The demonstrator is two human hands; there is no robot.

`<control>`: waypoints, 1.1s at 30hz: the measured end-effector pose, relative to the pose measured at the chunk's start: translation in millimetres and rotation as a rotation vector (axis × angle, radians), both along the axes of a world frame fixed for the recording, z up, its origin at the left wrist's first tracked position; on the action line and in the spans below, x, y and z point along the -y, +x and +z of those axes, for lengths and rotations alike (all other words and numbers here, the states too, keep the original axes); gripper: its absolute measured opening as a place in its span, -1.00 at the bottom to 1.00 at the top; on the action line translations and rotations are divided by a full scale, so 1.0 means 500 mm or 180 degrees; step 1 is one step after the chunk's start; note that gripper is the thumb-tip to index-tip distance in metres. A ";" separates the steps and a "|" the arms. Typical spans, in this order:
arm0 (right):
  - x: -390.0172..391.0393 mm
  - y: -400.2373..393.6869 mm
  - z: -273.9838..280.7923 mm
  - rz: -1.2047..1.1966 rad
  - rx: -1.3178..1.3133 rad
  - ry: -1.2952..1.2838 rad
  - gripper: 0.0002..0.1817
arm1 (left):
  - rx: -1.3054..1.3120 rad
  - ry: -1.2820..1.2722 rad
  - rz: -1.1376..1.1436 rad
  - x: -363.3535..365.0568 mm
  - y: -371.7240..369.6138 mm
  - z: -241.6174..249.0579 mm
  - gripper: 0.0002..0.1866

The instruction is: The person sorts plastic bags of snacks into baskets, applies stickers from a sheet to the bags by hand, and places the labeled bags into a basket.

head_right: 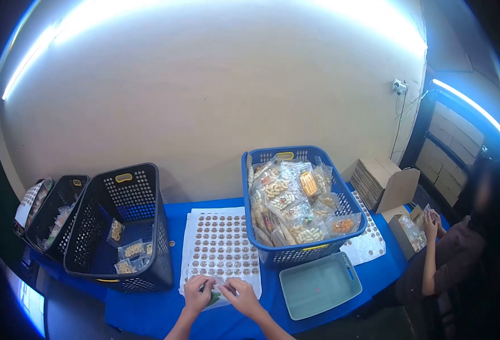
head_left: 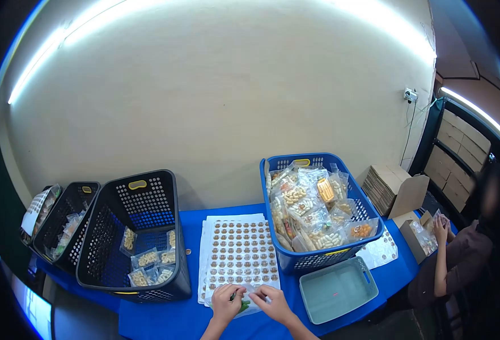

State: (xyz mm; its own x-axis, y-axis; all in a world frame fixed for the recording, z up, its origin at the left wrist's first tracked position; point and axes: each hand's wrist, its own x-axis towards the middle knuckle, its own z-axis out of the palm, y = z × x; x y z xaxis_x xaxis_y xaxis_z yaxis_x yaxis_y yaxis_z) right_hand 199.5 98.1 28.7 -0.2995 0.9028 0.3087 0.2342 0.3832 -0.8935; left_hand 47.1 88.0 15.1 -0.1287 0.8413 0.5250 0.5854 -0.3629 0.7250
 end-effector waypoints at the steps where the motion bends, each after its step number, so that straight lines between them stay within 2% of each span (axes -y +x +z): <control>1: -0.002 0.006 -0.004 0.0052 -0.0217 -0.0232 -0.78 | -0.0029 0.0056 0.0053 0.003 0.002 0.012 -0.89; 4: -0.003 0.028 -0.013 0.0296 -0.0332 -0.0505 -0.81 | -0.0080 0.0136 0.0187 0.005 -0.004 0.021 -0.87; 6: 0.004 0.036 -0.007 0.0377 -0.0306 -0.0453 -0.81 | 0.0000 0.0078 0.0199 0.011 0.001 0.027 -0.87; 9: 0.008 0.054 -0.012 0.0481 -0.0274 -0.0355 -0.82 | 0.0124 0.0426 0.0405 0.004 -0.009 0.004 -0.80; 11: 0.012 0.086 -0.031 0.0535 -0.0135 -0.0235 -0.84 | 0.1172 0.0097 0.0642 0.006 -0.042 0.032 -0.74; 12: 0.015 0.108 -0.040 0.0359 -0.0173 -0.0454 -0.85 | 0.1687 -0.0062 0.0748 0.006 -0.066 0.043 -0.71; 14: 0.025 0.145 -0.045 -0.0005 -0.0251 -0.0892 -0.87 | 0.1726 -0.0160 0.0704 0.005 -0.114 0.045 -0.67; 16: 0.038 0.157 -0.032 -0.0177 -0.0240 -0.0655 -0.83 | 0.1916 -0.0740 0.0374 0.012 -0.107 0.053 -0.69; 19: 0.050 0.149 -0.024 -0.0476 -0.0181 0.0081 -0.77 | 0.1991 -0.1601 -0.0229 0.016 -0.071 -0.003 -0.77; 20: 0.058 0.135 -0.017 -0.0472 0.0044 0.0369 -0.78 | 0.1921 -0.2072 -0.0401 0.009 -0.062 -0.051 -0.76; 21: 0.066 0.122 -0.009 -0.0486 0.0264 0.0666 -0.79 | 0.1780 -0.2681 -0.0623 0.009 -0.045 -0.051 -0.73; 22: 0.073 0.108 -0.001 -0.0517 0.0472 0.0965 -0.81 | 0.1408 -0.2640 -0.0979 0.006 -0.024 -0.055 -0.70; 24: 0.099 0.098 0.009 -0.0176 0.0669 0.0916 -0.76 | 0.1108 -0.3266 -0.1253 0.000 0.010 -0.041 -0.69; 25: 0.102 0.091 0.018 -0.0320 0.0479 0.0906 -0.83 | 0.1142 -0.3078 -0.1449 -0.002 0.019 -0.050 -0.70; 27: 0.103 0.110 0.012 -0.0126 0.0507 0.0768 -0.84 | 0.1228 -0.2692 -0.1827 -0.008 0.033 -0.075 -0.71; 30: 0.097 0.140 0.005 -0.0246 0.0724 0.0676 -0.85 | 0.1016 -0.1519 -0.1562 -0.004 0.062 -0.030 -0.74; 31: 0.101 0.147 0.000 -0.0347 0.0830 0.0631 -0.85 | 0.0877 -0.1419 -0.1422 -0.003 0.060 -0.018 -0.79; 33: 0.098 0.158 -0.018 -0.0384 0.0520 0.0265 -0.87 | 0.0342 -0.1282 -0.1544 0.009 0.069 0.028 -0.79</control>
